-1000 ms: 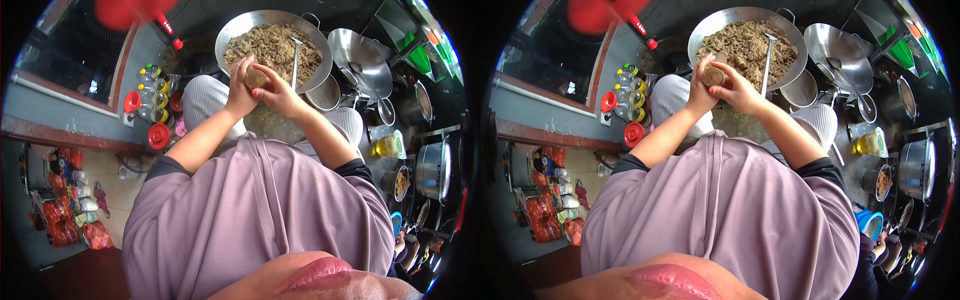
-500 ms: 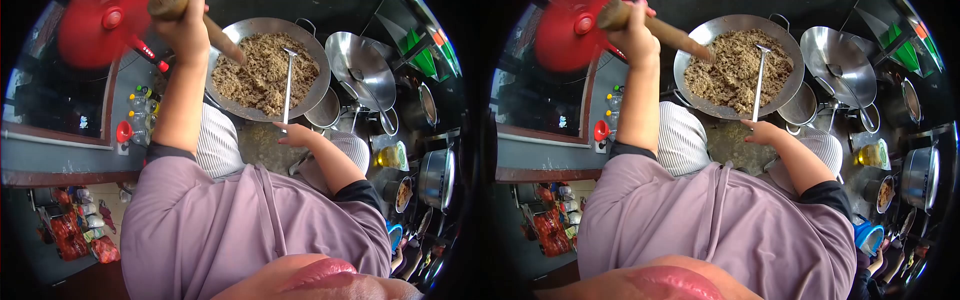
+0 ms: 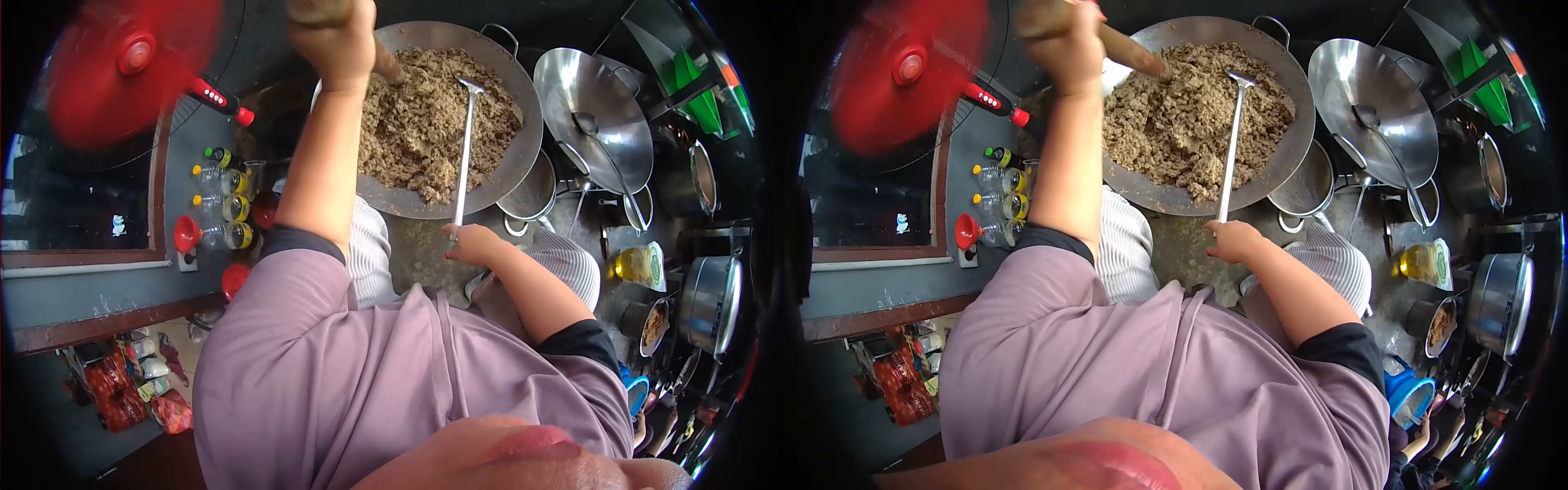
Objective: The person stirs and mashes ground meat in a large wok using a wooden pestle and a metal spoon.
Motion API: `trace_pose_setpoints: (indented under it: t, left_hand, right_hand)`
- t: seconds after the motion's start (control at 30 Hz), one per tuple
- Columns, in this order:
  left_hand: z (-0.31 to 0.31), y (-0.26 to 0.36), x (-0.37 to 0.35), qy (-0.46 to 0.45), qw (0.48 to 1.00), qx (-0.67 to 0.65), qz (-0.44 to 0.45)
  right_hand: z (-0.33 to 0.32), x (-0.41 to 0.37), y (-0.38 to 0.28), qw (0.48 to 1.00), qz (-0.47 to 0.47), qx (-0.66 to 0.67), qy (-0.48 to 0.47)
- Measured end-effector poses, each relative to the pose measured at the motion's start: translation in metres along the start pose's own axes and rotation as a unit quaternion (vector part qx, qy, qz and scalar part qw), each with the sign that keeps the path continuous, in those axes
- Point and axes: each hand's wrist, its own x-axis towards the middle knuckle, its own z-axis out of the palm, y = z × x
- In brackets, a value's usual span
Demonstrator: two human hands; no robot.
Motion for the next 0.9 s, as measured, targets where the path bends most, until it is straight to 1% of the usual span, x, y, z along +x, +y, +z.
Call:
trace_pose_setpoints:
  t: [0.03,0.07,0.1,0.13,0.2,0.23,0.27,0.3,0.37,0.43,0.5,0.53,0.57,0.6,0.67,0.7,0.73,0.77,0.8,0.87,0.9]
  left_hand:
    - [0.012,0.046,0.016,0.007,0.999,-0.039,-0.03]
    - [0.02,0.075,0.022,0.016,0.995,-0.078,-0.061]
    - [0.009,0.069,0.029,-0.05,0.998,-0.034,-0.024]
    - [0.007,0.051,0.027,-0.062,0.995,0.051,-0.061]
    - [-0.005,-0.013,0.007,-0.08,0.963,0.219,-0.135]
    - [-0.019,-0.059,-0.02,-0.042,0.965,0.25,-0.072]
    - [-0.026,-0.089,-0.038,-0.004,0.961,0.278,-0.005]
    - [-0.021,-0.083,-0.036,-0.006,0.967,0.256,-0.007]
    - [-0.01,-0.049,-0.032,-0.007,0.977,0.213,-0.015]
    - [0.003,0.007,-0.007,-0.025,0.99,0.132,-0.036]
    - [0.014,0.057,0.016,-0.032,0.997,0.051,-0.045]
    - [0.016,0.069,0.021,-0.026,0.999,0.009,-0.044]
    - [0.013,0.062,0.022,-0.045,0.996,0.052,-0.049]
    - [0.007,0.038,0.019,-0.06,0.989,0.095,-0.094]
    - [-0.019,-0.055,-0.019,-0.067,0.961,0.26,-0.067]
    - [-0.025,-0.07,-0.034,-0.033,0.968,0.235,-0.079]
    - [-0.019,-0.068,-0.036,0.0,0.974,0.207,-0.089]
    - [-0.015,-0.068,-0.036,-0.004,0.973,0.216,-0.078]
    - [-0.01,-0.051,-0.03,-0.025,0.978,0.19,-0.081]
    - [0.003,0.0,-0.007,-0.069,0.984,0.142,-0.087]
    - [0.018,0.03,0.002,-0.011,0.993,0.116,-0.038]
  right_hand:
    - [0.005,0.001,0.003,1.0,0.003,-0.004,0.0]
    - [0.01,0.001,0.003,1.0,0.007,0.002,-0.001]
    - [0.011,0.002,0.002,1.0,0.01,0.005,0.002]
    - [0.011,0.003,0.002,1.0,0.014,0.006,0.006]
    - [0.014,0.006,0.002,1.0,0.018,0.012,0.014]
    - [0.015,0.007,0.002,1.0,0.02,0.013,0.02]
    - [0.013,0.008,0.003,0.999,0.026,0.033,0.035]
    - [0.014,0.008,0.002,0.997,0.031,0.056,0.051]
    - [0.01,0.006,0.0,0.991,0.036,0.108,0.07]
    - [-0.006,-0.003,-0.007,0.982,0.032,0.167,0.079]
    - [-0.019,-0.016,-0.016,0.968,-0.007,0.181,0.176]
    - [-0.026,-0.023,-0.021,0.956,-0.027,0.187,0.222]
    - [-0.034,-0.032,-0.024,0.936,-0.034,0.222,0.27]
    - [-0.043,-0.04,-0.025,0.913,-0.041,0.253,0.318]
    - [-0.059,-0.051,-0.01,0.861,-0.09,0.305,0.396]
    - [-0.074,-0.068,-0.007,0.844,-0.058,0.357,0.395]
    - [-0.088,-0.084,-0.002,0.822,-0.027,0.407,0.396]
    - [-0.092,-0.093,0.013,0.776,-0.079,0.472,0.411]
    - [-0.095,-0.103,0.026,0.724,-0.129,0.532,0.42]
    - [-0.101,-0.125,0.03,0.625,-0.175,0.634,0.421]
    - [-0.103,-0.13,0.033,0.597,-0.2,0.652,0.422]
